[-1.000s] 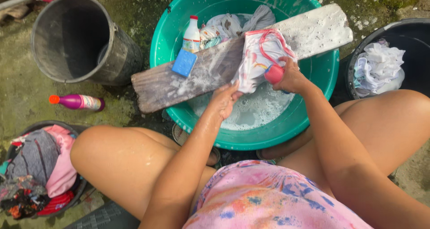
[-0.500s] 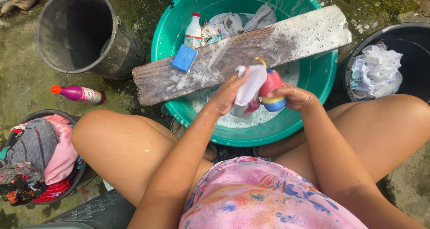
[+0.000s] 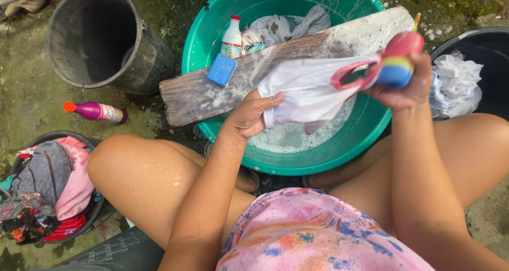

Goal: The person washes a white t-shirt by hand, using a wooden board, a brush, soap, and liquid bleach in a large green basin.

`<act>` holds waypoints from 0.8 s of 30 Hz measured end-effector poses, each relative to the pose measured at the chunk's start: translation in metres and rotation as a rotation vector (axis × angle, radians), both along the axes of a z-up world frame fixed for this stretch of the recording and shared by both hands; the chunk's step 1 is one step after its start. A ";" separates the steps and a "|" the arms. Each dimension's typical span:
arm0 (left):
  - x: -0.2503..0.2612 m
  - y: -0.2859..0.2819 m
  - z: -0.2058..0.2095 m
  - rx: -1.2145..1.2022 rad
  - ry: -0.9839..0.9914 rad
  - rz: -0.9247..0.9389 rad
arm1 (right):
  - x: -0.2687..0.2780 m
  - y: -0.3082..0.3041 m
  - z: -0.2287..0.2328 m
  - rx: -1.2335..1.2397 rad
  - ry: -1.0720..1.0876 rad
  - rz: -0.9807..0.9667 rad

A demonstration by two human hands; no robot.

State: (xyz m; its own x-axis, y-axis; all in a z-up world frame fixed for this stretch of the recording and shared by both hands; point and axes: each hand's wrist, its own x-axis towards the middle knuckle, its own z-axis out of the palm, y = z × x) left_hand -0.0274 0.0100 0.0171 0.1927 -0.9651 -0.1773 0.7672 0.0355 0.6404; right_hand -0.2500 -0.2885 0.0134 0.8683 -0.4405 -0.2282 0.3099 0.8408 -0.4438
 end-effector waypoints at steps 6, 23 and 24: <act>0.007 -0.044 -0.110 0.155 0.248 0.401 | 0.131 -0.065 -0.003 -0.430 0.524 0.055; 0.034 -0.021 -0.227 0.323 0.541 0.648 | 0.168 0.001 -0.131 -2.023 1.337 -0.295; 0.036 -0.025 -0.226 0.357 0.550 0.645 | 0.183 0.037 -0.144 -2.162 1.169 -0.231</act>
State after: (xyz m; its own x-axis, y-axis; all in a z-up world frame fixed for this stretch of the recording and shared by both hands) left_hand 0.0089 -0.0145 -0.2092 0.4746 -0.5705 -0.6703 0.8674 0.4327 0.2459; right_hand -0.0669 -0.2513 -0.1301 0.7069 -0.6303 0.3209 -0.5868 -0.7759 -0.2314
